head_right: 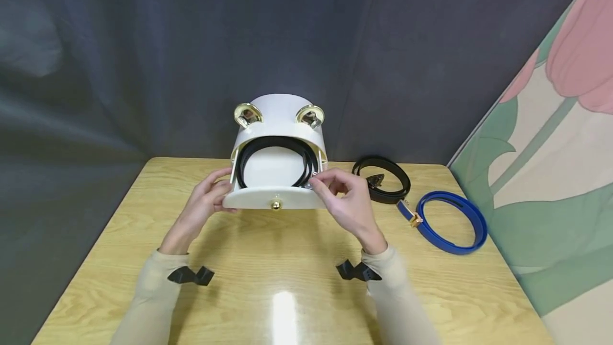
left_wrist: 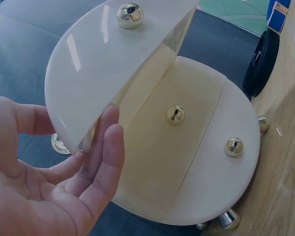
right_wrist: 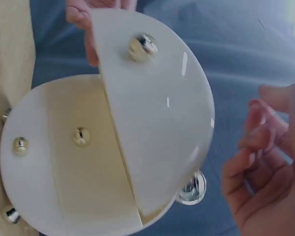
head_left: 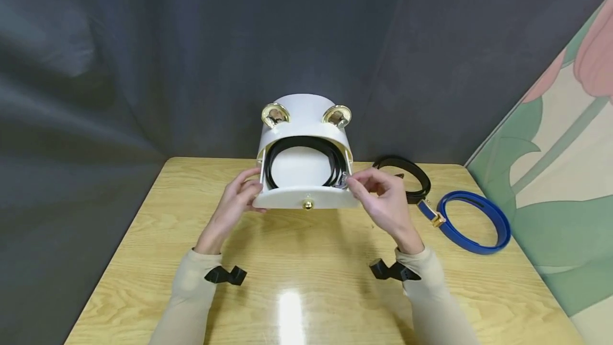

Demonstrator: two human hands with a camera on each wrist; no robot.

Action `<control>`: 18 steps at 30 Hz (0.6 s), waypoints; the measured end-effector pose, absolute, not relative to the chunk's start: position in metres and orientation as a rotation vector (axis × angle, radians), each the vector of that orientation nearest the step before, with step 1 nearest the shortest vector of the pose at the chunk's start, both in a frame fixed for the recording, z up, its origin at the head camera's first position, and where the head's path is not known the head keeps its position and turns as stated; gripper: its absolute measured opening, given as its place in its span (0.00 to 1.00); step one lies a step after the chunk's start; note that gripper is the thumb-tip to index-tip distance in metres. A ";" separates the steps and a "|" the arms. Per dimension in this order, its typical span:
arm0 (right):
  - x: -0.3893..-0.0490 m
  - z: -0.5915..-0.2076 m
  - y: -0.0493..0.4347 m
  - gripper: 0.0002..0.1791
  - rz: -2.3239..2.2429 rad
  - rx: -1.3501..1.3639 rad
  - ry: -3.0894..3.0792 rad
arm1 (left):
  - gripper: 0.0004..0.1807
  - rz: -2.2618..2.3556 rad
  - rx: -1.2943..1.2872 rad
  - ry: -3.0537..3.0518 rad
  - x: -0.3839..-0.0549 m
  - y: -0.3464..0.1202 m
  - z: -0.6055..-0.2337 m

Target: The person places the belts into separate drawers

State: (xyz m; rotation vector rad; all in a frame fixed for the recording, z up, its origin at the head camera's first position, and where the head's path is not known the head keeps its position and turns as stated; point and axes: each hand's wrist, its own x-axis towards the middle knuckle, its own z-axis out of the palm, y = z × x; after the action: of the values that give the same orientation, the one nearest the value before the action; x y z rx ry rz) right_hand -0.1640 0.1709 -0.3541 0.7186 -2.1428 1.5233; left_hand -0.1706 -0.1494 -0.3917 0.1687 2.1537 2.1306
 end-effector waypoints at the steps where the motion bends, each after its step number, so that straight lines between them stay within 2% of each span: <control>1: -0.161 -0.358 0.168 0.02 1.516 0.779 -2.100 | 0.31 2.127 0.164 2.154 -0.171 -0.150 -0.392; 8: -0.150 -0.377 0.145 0.06 1.283 1.162 -2.068 | 0.30 2.148 0.171 2.161 -0.168 -0.149 -0.394; 18: -0.154 -0.389 0.131 0.15 1.115 1.227 -2.084 | 0.30 2.169 0.174 2.143 -0.169 -0.148 -0.395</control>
State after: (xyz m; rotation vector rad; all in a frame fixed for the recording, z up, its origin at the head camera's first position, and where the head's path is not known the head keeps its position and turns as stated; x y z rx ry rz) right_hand -0.1542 0.1309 -0.3889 1.2266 -2.0837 1.1147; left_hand -0.1688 -0.1478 -0.3951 0.1736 2.1428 2.1685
